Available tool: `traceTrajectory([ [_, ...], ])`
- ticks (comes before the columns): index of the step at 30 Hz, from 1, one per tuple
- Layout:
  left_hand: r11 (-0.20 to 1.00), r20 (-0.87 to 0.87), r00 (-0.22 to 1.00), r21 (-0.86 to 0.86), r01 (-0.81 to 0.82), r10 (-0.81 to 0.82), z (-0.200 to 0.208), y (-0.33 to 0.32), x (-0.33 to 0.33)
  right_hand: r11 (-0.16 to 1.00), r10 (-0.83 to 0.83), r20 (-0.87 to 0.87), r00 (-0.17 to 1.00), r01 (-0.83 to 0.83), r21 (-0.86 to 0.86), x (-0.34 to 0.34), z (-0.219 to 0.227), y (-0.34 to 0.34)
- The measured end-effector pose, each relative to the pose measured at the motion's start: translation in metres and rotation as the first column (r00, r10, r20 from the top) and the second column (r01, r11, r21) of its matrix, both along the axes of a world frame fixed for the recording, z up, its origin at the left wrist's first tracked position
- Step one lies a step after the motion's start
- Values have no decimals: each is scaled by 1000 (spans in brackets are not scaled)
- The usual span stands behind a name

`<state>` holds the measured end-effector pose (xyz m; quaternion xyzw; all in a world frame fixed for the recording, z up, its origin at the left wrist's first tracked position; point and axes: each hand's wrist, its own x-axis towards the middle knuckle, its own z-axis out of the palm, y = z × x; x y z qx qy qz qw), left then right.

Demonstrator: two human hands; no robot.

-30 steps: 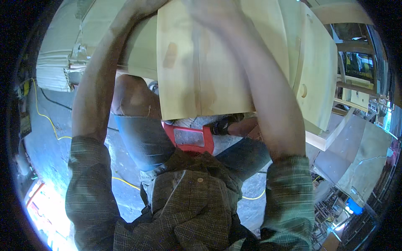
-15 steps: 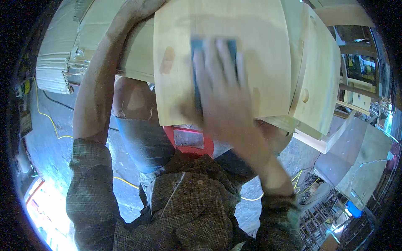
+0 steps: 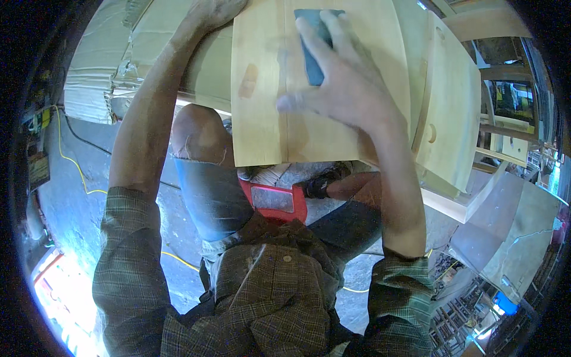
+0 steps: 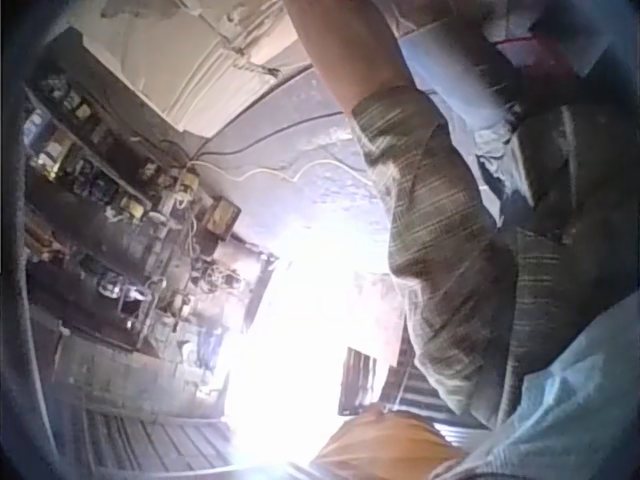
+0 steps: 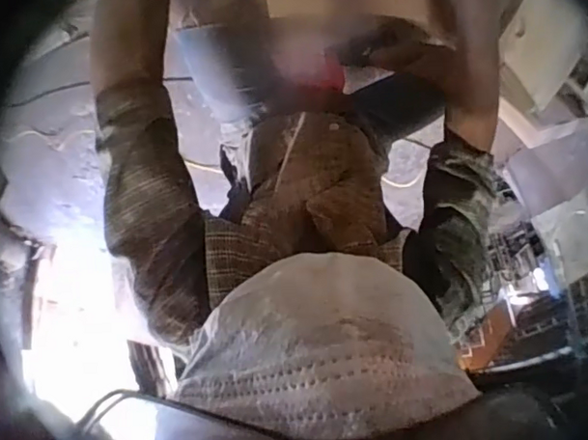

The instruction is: The person sits on the floor and sands the surface of several light-colored wooden boards using a sanding block. They hold each board on their lap, sand the face, flip it to sand the edges, and then move to the next board in the stack.

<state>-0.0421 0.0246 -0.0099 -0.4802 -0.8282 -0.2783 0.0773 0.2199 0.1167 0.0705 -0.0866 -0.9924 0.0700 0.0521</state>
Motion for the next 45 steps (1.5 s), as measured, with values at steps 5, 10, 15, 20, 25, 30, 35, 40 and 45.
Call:
traceTrajectory([
  [5,999,-41,999,-31,13,-14,0,-3,-4,987,-46,120,992,63,-148,11,13,8],
  [10,984,-105,994,-174,-27,9,3,-13,-12,988,-65,62,996,73,-136,15,33,18],
  [15,996,9,1000,-94,-2,3,8,-2,-3,995,-99,-355,930,83,-60,34,-3,35],
  [20,999,29,999,-47,23,-22,12,-5,-4,994,-55,-537,842,98,51,17,-12,29],
  [25,995,-1,995,-22,100,-100,6,-10,-13,912,-409,-248,878,404,-72,18,-2,30],
  [30,987,-43,986,-12,159,-160,16,-10,-8,955,-165,-574,802,275,111,30,-31,44],
  [35,988,-49,986,-19,156,-157,10,-5,-13,989,-125,-553,824,147,-5,25,-31,35],
  [40,995,-67,993,-16,97,-98,8,-7,-11,999,31,-554,832,-42,-8,15,-23,38],
  [45,999,35,999,6,41,-41,15,-7,1,995,18,-423,906,27,101,-5,-28,36],
])
